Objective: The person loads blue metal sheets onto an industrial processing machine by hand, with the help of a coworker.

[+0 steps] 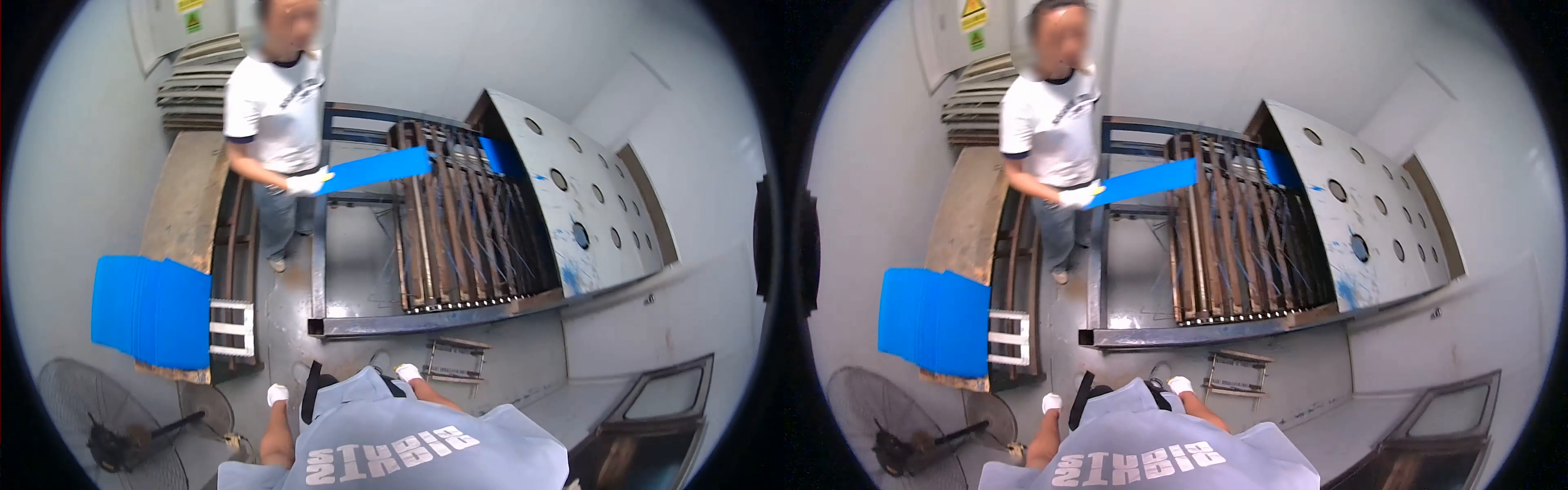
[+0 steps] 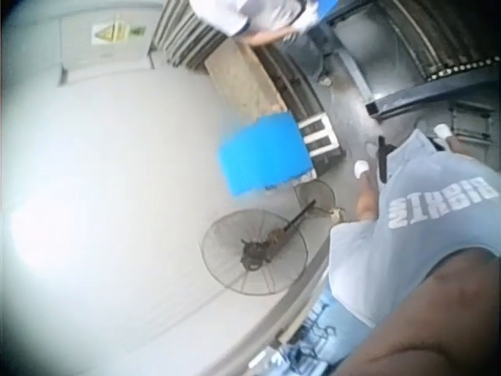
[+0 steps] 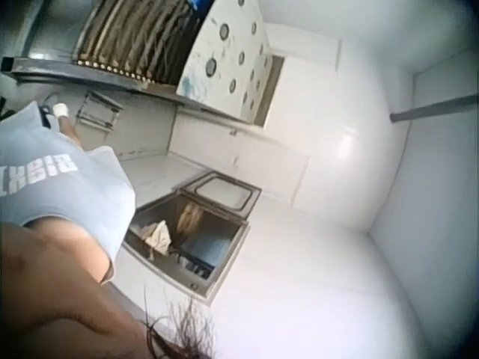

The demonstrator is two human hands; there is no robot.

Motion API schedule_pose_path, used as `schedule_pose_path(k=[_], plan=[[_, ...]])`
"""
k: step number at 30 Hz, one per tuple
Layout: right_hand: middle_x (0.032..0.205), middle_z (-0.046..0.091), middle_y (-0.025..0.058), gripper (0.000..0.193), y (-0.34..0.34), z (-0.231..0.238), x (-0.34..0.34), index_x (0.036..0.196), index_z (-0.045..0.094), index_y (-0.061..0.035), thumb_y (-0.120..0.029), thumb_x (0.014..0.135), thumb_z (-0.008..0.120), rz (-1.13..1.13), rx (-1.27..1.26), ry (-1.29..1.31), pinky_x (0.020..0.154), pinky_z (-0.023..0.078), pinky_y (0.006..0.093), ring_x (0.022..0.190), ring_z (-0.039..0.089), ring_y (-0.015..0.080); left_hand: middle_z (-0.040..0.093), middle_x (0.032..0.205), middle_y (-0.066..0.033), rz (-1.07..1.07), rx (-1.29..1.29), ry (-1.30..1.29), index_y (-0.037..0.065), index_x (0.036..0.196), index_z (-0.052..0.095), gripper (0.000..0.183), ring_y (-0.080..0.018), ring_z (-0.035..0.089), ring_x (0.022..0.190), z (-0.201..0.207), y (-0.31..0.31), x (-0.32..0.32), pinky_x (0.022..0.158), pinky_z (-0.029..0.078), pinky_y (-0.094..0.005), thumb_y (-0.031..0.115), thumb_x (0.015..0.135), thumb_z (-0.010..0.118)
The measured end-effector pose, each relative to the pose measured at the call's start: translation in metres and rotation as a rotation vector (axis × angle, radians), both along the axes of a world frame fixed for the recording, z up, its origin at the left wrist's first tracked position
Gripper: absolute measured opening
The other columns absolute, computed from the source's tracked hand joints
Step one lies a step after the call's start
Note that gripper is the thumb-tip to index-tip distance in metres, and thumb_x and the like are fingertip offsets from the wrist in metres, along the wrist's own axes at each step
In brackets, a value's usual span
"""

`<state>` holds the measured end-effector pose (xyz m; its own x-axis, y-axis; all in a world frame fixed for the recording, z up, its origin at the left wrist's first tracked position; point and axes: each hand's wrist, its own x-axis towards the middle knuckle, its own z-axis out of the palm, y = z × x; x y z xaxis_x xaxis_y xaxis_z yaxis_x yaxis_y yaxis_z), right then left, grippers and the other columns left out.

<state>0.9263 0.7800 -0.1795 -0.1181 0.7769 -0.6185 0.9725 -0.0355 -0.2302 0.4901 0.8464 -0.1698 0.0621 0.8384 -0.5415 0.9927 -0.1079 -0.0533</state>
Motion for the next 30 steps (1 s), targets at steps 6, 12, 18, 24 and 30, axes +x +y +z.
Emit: schedule_pose_path(k=[6,12,18,24,30], plan=[[0.081,0.054,0.0109,0.024,-0.006,0.015,0.01,0.075,0.056,-0.0086,-0.02,0.069,0.036,-0.315,0.033,0.121,0.064,0.041,0.0336,0.075,0.051,0.0263,0.054,0.08,-0.0134,1.022,-0.479,-0.592,0.005,0.074,0.057,0.029,-0.0254,0.054,0.068,0.002,0.015,-0.006,0.057,0.043,-0.0348,0.025,0.071,0.036],[0.081,0.054,0.0113,0.022,-0.011,0.027,0.024,0.074,0.056,-0.0089,-0.02,0.068,0.038,-0.294,-0.045,0.036,0.064,0.041,0.0342,0.075,0.051,0.0267,0.056,0.069,-0.0123,-0.02,-0.226,-0.329,0.006,0.069,0.057,0.026,-0.0249,0.054,0.064,-0.001,0.035,0.078,0.055,0.042,-0.0346,0.026,0.071,0.039],[0.082,0.053,0.0122,0.024,-0.007,0.023,0.017,0.075,0.056,-0.0082,-0.022,0.068,0.038,-0.239,-0.05,0.08,0.065,0.041,0.0346,0.076,0.051,0.0276,0.055,0.075,-0.0134,0.209,-0.279,-0.522,0.007,0.071,0.057,0.027,-0.0291,0.051,0.074,0.003,0.012,0.102,0.062,0.041,-0.0344,0.029,0.067,0.042],[0.081,0.054,0.0131,0.026,0.002,0.044,0.021,0.074,0.056,-0.0078,-0.024,0.069,0.036,-0.349,-0.058,0.118,0.066,0.04,0.0347,0.077,0.05,0.0275,0.055,0.073,-0.0134,-0.103,-0.144,-0.22,0.007,0.069,0.057,0.026,-0.0285,0.052,0.071,-0.01,0.018,0.065,0.06,0.042,-0.035,0.025,0.068,0.039],[0.081,0.053,0.0133,0.027,-0.003,0.028,0.026,0.075,0.056,-0.0074,-0.025,0.069,0.036,-0.448,-0.056,0.131,0.066,0.04,0.0345,0.078,0.05,0.0276,0.055,0.069,-0.0116,0.055,-0.353,-0.211,0.007,0.068,0.057,0.023,-0.0246,0.054,0.065,0.029,0.012,0.069,0.056,0.042,-0.0337,0.02,0.067,0.038]])
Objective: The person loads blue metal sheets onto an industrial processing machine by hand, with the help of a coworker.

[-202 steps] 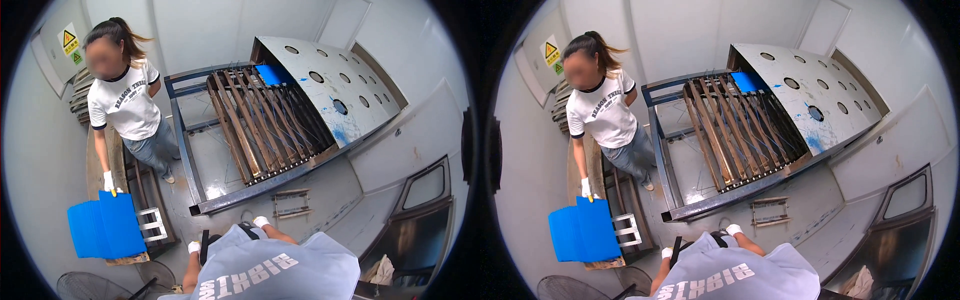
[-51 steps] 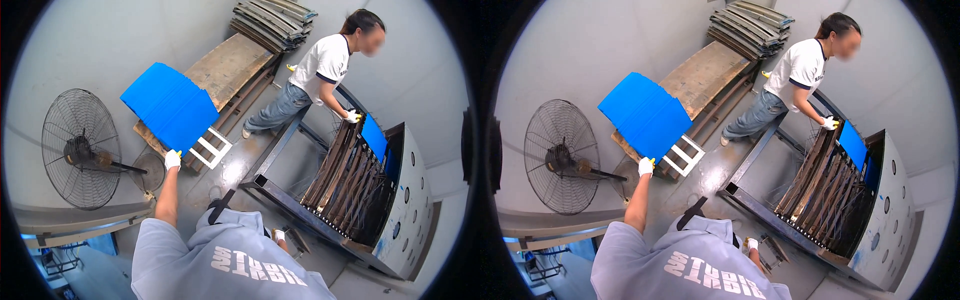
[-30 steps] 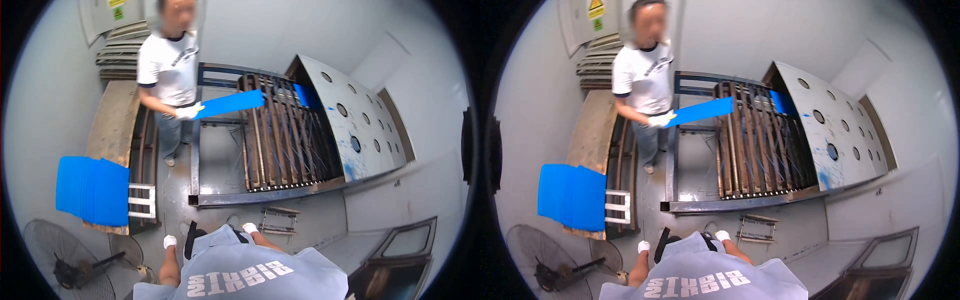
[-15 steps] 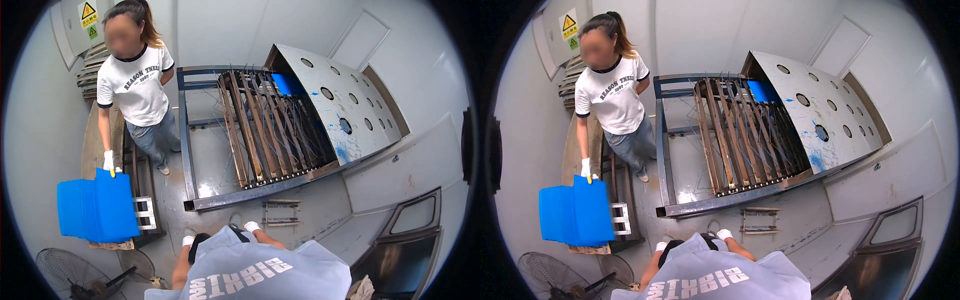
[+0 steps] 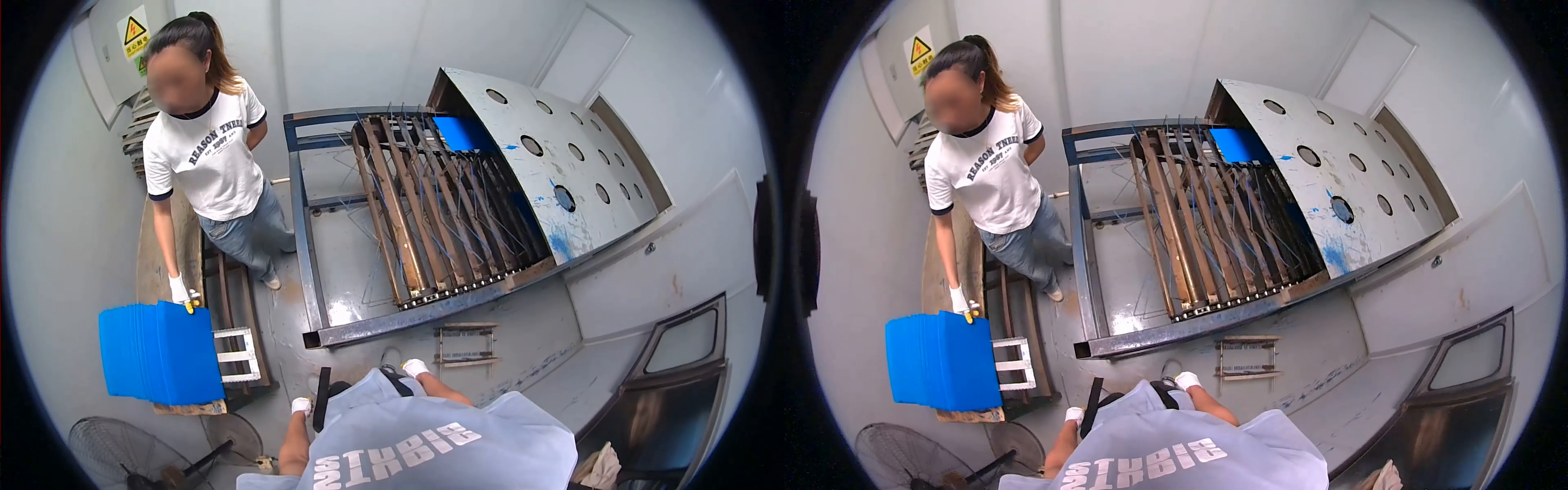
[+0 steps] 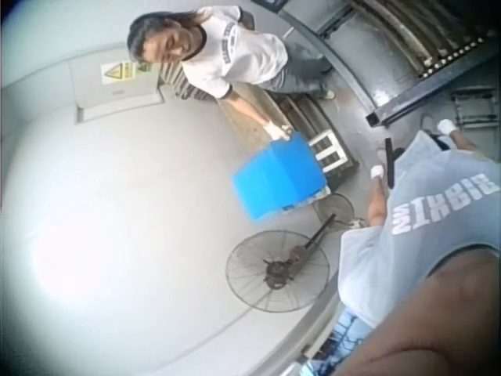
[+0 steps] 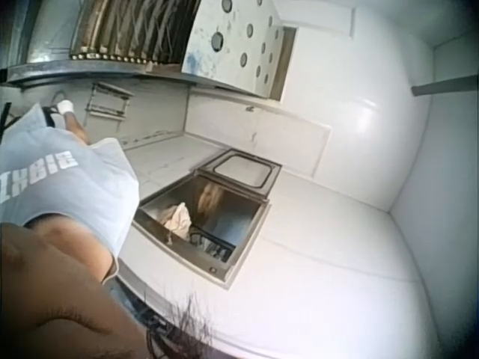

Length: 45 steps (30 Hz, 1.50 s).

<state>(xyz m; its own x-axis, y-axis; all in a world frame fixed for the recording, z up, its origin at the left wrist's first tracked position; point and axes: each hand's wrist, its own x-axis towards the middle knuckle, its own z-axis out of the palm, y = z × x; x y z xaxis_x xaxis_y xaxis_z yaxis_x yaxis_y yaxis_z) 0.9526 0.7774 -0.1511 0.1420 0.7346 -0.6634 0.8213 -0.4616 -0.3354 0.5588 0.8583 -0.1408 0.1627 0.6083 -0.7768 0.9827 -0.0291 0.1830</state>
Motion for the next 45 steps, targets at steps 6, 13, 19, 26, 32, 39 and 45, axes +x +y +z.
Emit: schedule_pose_path(k=[6,13,19,26,32,39,45], plan=[[0.084,0.053,0.0136,0.028,-0.003,-0.005,-0.002,0.077,0.056,-0.0073,-0.024,0.071,0.035,0.025,-0.029,-0.002,0.067,0.039,0.0345,0.078,0.05,0.028,0.054,0.073,-0.0148,0.438,-0.134,-0.338,0.005,0.075,0.056,0.028,-0.0281,0.052,0.073,-0.026,-0.011,0.002,0.062,0.041,-0.0337,0.028,0.065,0.044],[0.084,0.053,0.0133,0.029,-0.006,-0.018,-0.008,0.077,0.056,-0.0074,-0.026,0.071,0.035,0.077,0.01,-0.005,0.067,0.039,0.0349,0.079,0.05,0.0275,0.053,0.082,-0.0151,0.343,-0.074,-0.162,0.005,0.077,0.056,0.032,-0.0279,0.05,0.081,-0.045,-0.01,0.009,0.064,0.039,-0.0336,0.032,0.062,0.049],[0.083,0.053,0.0127,0.029,-0.003,-0.012,-0.019,0.077,0.056,-0.0078,-0.026,0.072,0.034,0.044,0.01,-0.011,0.066,0.04,0.0346,0.079,0.05,0.0275,0.053,0.081,-0.0146,0.144,0.005,-0.166,0.007,0.075,0.056,0.029,-0.0298,0.049,0.08,-0.063,-0.004,-0.015,0.064,0.04,-0.0341,0.031,0.063,0.049],[0.084,0.053,0.0123,0.028,-0.006,-0.02,-0.02,0.077,0.056,-0.008,-0.024,0.071,0.035,0.02,-0.013,-0.005,0.066,0.04,0.0339,0.079,0.05,0.0276,0.054,0.078,-0.0149,0.078,-0.122,-0.185,0.007,0.075,0.056,0.028,-0.0279,0.051,0.078,-0.045,-0.001,-0.007,0.062,0.04,-0.0333,0.031,0.063,0.049],[0.087,0.052,0.0115,0.028,-0.004,-0.022,-0.02,0.08,0.056,-0.0099,-0.024,0.071,0.034,0.073,-0.04,0.001,0.068,0.039,0.0337,0.082,0.049,0.0265,0.054,0.077,-0.0145,0.458,-0.172,-0.215,0.007,0.075,0.056,0.029,-0.0264,0.052,0.078,-0.073,-0.011,-0.016,0.061,0.04,-0.0334,0.032,0.062,0.05],[0.09,0.051,0.0117,0.03,-0.001,-0.009,-0.021,0.083,0.056,-0.0106,-0.026,0.071,0.033,0.079,-0.088,-0.003,0.071,0.038,0.0337,0.087,0.048,0.0257,0.054,0.075,-0.015,0.369,-0.097,-0.234,0.006,0.074,0.056,0.029,-0.0272,0.052,0.075,-0.057,-0.018,-0.013,0.059,0.039,-0.0334,0.031,0.065,0.046],[0.09,0.051,0.0119,0.03,0.0,-0.004,-0.023,0.084,0.056,-0.0102,-0.026,0.071,0.033,-0.034,-0.097,0.032,0.072,0.037,0.0334,0.087,0.047,0.0257,0.053,0.077,-0.0162,-0.057,-0.002,-0.172,0.005,0.073,0.056,0.032,-0.0285,0.051,0.078,-0.051,-0.007,-0.011,0.061,0.039,-0.0343,0.032,0.066,0.041]])
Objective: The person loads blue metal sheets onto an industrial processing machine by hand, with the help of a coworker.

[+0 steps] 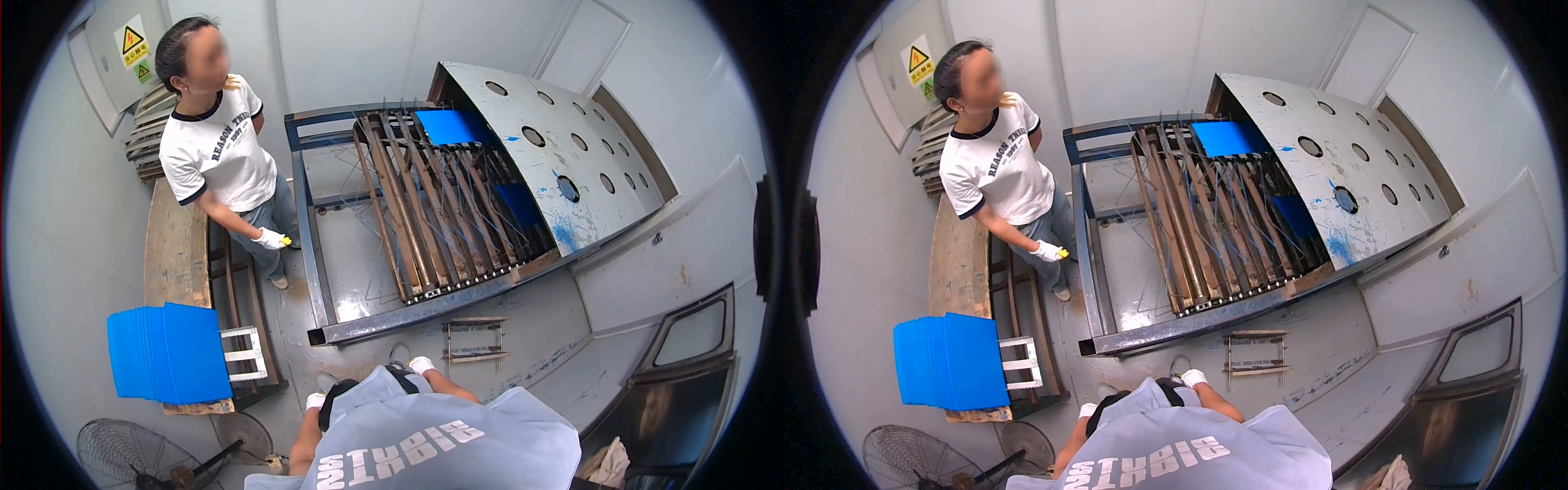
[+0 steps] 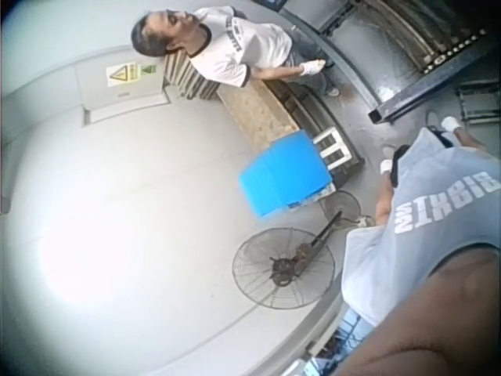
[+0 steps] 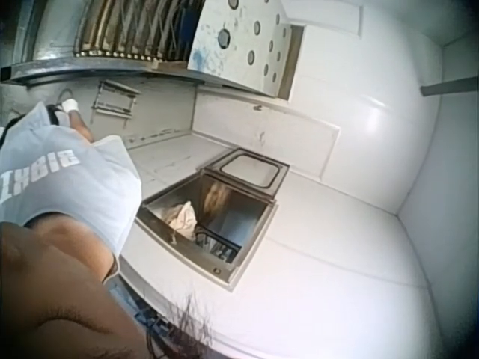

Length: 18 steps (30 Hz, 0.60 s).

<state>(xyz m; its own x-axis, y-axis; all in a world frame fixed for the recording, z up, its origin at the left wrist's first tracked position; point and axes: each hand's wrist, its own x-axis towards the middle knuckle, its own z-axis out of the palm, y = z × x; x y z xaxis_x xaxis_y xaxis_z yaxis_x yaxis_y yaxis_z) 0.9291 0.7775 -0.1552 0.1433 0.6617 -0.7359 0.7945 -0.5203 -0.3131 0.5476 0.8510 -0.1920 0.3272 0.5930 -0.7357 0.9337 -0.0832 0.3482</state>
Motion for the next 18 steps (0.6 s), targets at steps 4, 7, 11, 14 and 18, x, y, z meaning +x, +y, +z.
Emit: schedule_pose_path(k=[4,7,11,14,18], plan=[[0.084,0.053,0.0132,0.031,-0.006,-0.012,0.001,0.078,0.056,-0.007,-0.029,0.071,0.035,-0.028,0.078,0.007,0.067,0.039,0.0343,0.081,0.049,0.0278,0.053,0.076,-0.0158,0.149,-0.049,-0.034,0.006,0.072,0.056,0.032,-0.0293,0.05,0.078,0.021,0.002,0.009,0.062,0.039,-0.035,0.033,0.066,0.041],[0.084,0.053,0.013,0.031,-0.008,-0.02,0.001,0.078,0.056,-0.0071,-0.029,0.071,0.035,0.02,0.084,-0.004,0.067,0.039,0.0341,0.081,0.049,0.0276,0.053,0.076,-0.0161,0.257,-0.077,-0.102,0.006,0.073,0.056,0.032,-0.0296,0.05,0.077,0.028,-0.002,0.01,0.061,0.039,-0.0351,0.033,0.066,0.041],[0.084,0.053,0.0135,0.031,-0.005,-0.01,-0.003,0.078,0.056,-0.0071,-0.028,0.071,0.035,0.019,0.08,0.008,0.068,0.039,0.0343,0.081,0.049,0.0276,0.053,0.076,-0.0165,0.233,-0.052,-0.075,0.006,0.073,0.056,0.032,-0.0297,0.05,0.077,0.019,-0.005,0.003,0.06,0.039,-0.0352,0.033,0.066,0.041],[0.084,0.053,0.0137,0.031,-0.005,-0.006,-0.002,0.078,0.056,-0.0072,-0.028,0.071,0.035,0.003,0.067,0.007,0.068,0.039,0.0345,0.081,0.049,0.0277,0.053,0.076,-0.0163,0.213,-0.047,-0.051,0.006,0.073,0.056,0.031,-0.0298,0.05,0.077,0.017,-0.001,0.004,0.061,0.039,-0.0352,0.033,0.066,0.041],[0.084,0.053,0.0134,0.03,-0.004,-0.011,-0.001,0.078,0.056,-0.0075,-0.027,0.071,0.035,0.05,0.069,-0.008,0.067,0.04,0.0346,0.08,0.05,0.0278,0.053,0.076,-0.0159,0.193,-0.061,-0.046,0.006,0.074,0.056,0.031,-0.0293,0.051,0.077,0.017,-0.002,0.005,0.061,0.039,-0.0346,0.033,0.066,0.042]])
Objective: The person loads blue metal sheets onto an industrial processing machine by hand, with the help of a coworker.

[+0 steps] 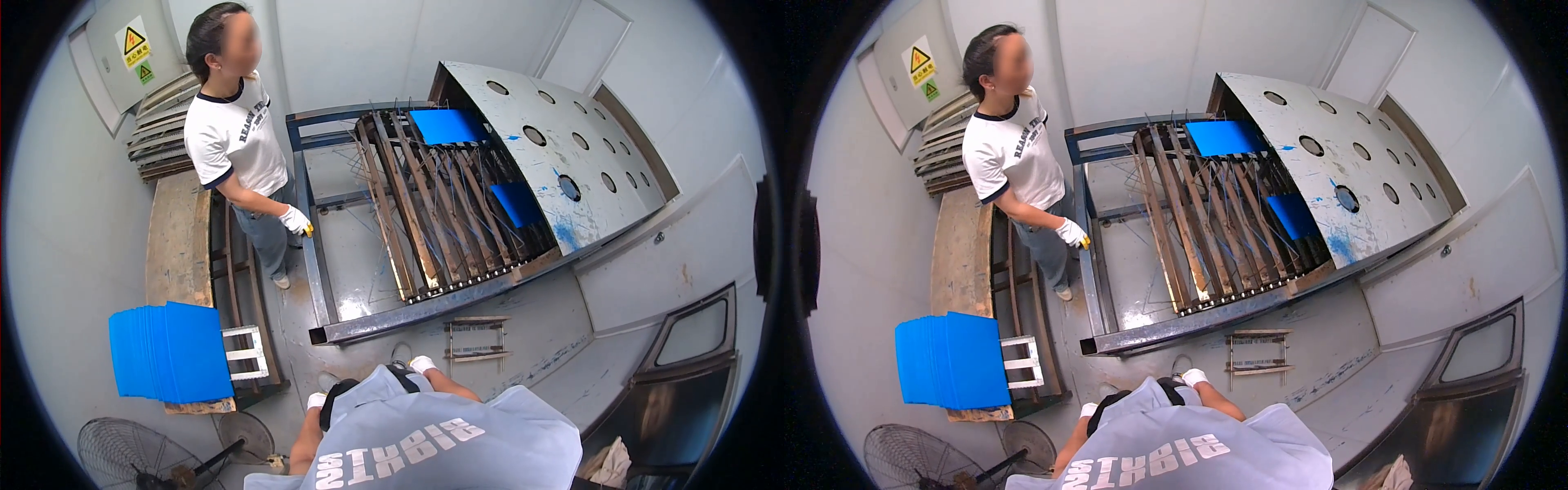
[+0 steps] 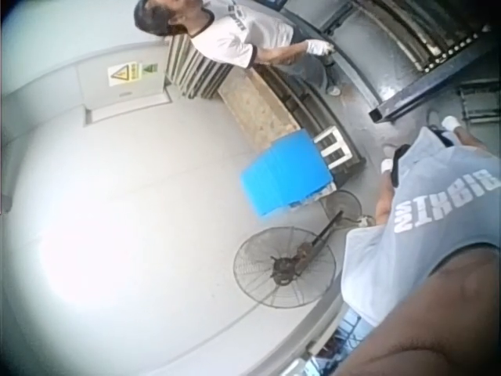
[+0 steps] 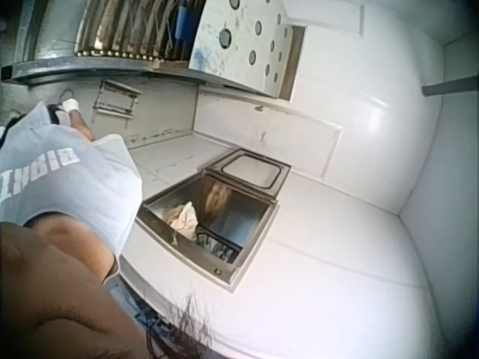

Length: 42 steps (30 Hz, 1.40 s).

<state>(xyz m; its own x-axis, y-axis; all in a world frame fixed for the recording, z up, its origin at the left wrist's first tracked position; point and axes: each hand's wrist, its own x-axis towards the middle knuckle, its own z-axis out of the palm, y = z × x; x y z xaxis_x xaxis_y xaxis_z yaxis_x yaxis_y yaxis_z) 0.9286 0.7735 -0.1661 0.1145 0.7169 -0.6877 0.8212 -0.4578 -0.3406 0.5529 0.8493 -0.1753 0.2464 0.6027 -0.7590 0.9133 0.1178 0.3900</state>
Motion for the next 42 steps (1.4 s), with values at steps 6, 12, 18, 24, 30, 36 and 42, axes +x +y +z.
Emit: schedule_pose_path(k=[6,12,18,24,30,36,42], plan=[[0.084,0.053,0.0131,0.029,0.0,0.002,0.001,0.077,0.057,-0.0077,-0.026,0.071,0.035,0.084,0.024,-0.009,0.066,0.04,0.0349,0.079,0.05,0.0277,0.053,0.077,-0.0162,0.04,-0.045,-0.025,0.005,0.075,0.056,0.031,-0.0286,0.051,0.076,0.001,-0.001,0.0,0.06,0.038,-0.0345,0.032,0.066,0.043],[0.083,0.053,0.0135,0.029,-0.003,-0.002,0.004,0.076,0.057,-0.0074,-0.025,0.07,0.035,0.093,0.017,-0.023,0.066,0.04,0.0352,0.079,0.05,0.028,0.056,0.073,-0.0124,0.199,-0.103,-0.033,0.004,0.074,0.057,0.024,-0.0229,0.052,0.067,0.002,-0.001,0.007,0.058,0.039,-0.0323,0.025,0.062,0.054],[0.082,0.053,0.0126,0.028,-0.005,-0.008,0.005,0.076,0.057,-0.0081,-0.026,0.069,0.036,0.066,0.02,-0.034,0.066,0.04,0.0349,0.079,0.05,0.0278,0.053,0.057,-0.0071,0.779,0.19,-0.39,0.003,0.063,0.054,0.024,-0.0148,0.049,0.049,0.002,0.018,0.012,0.043,0.038,-0.0283,0.022,0.073,0.044],[0.082,0.053,0.0125,0.028,-0.011,-0.036,0.012,0.075,0.057,-0.0086,-0.026,0.069,0.036,0.037,0.057,-0.048,0.066,0.04,0.0356,0.078,0.05,0.0279,0.054,0.064,-0.0054,1.142,0.284,-0.828,0.003,0.077,0.052,0.035,-0.0107,0.05,0.05,0.141,0.095,0.057,0.044,0.038,-0.0202,0.036,0.076,0.042],[0.084,0.053,0.0136,0.028,-0.006,-0.025,0.024,0.076,0.056,-0.0077,-0.025,0.068,0.035,-0.095,0.044,-0.038,0.067,0.04,0.0354,0.08,0.05,0.0282,0.055,0.071,-0.0089,0.96,0.275,-0.994,-0.001,0.085,0.05,0.037,-0.0128,0.053,0.057,0.242,0.133,0.107,0.049,0.04,-0.021,0.034,0.077,0.04],[0.085,0.052,0.0133,0.028,-0.023,-0.018,0.061,0.077,0.056,-0.0075,-0.026,0.068,0.037,-0.367,0.042,-0.02,0.07,0.039,0.0351,0.082,0.048,0.028,0.056,0.076,-0.0121,0.571,-0.021,-1.097,-0.005,0.086,0.05,0.032,-0.0163,0.054,0.064,0.292,0.132,0.226,0.056,0.042,-0.0226,0.024,0.078,0.04],[0.084,0.052,0.0127,0.029,-0.052,-0.027,0.11,0.077,0.057,-0.0091,-0.029,0.069,0.037,-0.361,0.046,-0.09,0.069,0.039,0.0354,0.081,0.049,0.028,0.056,0.076,-0.0081,0.019,-0.004,-1.02,-0.004,0.086,0.052,0.028,-0.0119,0.053,0.067,0.322,0.127,0.364,0.06,0.04,-0.0207,0.021,0.077,0.043]])
